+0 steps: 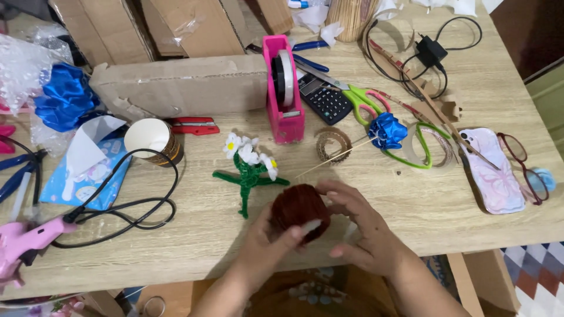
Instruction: The person assembles a small decorative flower arrangement by placing a white daisy-like flower into a small brown pot and securing it with a hot glue gun. They then wrap a green pipe cleaner around the pot's rim to form a base for the flower.
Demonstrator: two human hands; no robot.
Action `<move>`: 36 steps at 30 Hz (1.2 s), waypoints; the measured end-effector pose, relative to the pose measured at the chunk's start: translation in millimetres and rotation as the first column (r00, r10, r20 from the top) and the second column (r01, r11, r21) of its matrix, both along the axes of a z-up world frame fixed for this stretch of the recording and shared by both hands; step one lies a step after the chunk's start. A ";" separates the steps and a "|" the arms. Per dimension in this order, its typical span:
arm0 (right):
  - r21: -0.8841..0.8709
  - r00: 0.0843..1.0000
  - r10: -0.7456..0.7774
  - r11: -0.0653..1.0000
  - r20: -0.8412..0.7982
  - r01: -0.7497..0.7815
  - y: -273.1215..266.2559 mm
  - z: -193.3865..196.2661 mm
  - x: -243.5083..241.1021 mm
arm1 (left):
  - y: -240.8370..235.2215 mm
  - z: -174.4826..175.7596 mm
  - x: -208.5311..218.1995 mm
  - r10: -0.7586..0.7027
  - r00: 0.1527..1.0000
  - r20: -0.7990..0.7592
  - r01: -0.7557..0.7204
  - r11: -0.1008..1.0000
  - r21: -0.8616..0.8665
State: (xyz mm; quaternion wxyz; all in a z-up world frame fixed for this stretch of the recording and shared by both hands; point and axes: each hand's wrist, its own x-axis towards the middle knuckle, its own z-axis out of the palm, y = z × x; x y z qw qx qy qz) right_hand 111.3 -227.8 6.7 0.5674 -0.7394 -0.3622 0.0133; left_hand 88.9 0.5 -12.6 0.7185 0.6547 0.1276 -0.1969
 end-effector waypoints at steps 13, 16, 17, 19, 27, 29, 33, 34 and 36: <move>0.006 0.869 -0.396 0.909 -0.296 0.417 30.0 24.5 -14.3 | -14.8 17.6 -6.9 -0.063 0.980 0.189 0.078 0.995 -0.069; -0.013 0.940 -0.265 0.963 -0.216 0.269 14.3 22.8 -11.8 | -8.6 22.9 -8.5 -0.071 0.951 0.302 0.085 0.996 -0.032; -0.069 0.983 -0.175 0.983 -0.045 0.172 6.3 19.5 -9.4 | -3.9 23.3 -8.7 -0.248 0.873 0.420 0.155 0.958 0.243; -0.144 0.991 -0.064 0.986 0.118 0.081 -5.5 18.8 -8.9 | 3.1 13.1 -7.6 -0.434 0.766 0.474 0.168 0.847 0.505; -0.314 0.960 -0.077 0.935 0.270 0.163 -12.0 4.0 -15.5 | 3.9 -3.5 -13.4 -0.542 0.511 0.667 0.046 0.792 0.609; -0.352 0.931 -0.104 0.907 0.349 0.233 -11.4 -3.0 -13.4 | -3.4 -2.6 -14.5 -0.498 0.573 0.651 -0.001 0.794 0.608; -0.389 0.868 -0.078 0.871 0.491 0.299 -7.4 -4.2 -10.4 | -22.3 -8.4 -16.9 -0.386 0.678 0.626 -0.104 0.792 0.601; -0.390 0.869 -0.076 0.872 0.490 0.296 -7.9 -7.9 -10.9 | -27.1 -13.4 -17.6 -0.384 0.680 0.625 -0.105 0.793 0.601; -0.412 0.840 -0.060 0.851 0.539 0.325 -8.9 -14.8 -9.0 | -36.4 -23.2 -15.2 -0.357 0.537 0.764 -0.370 0.714 0.594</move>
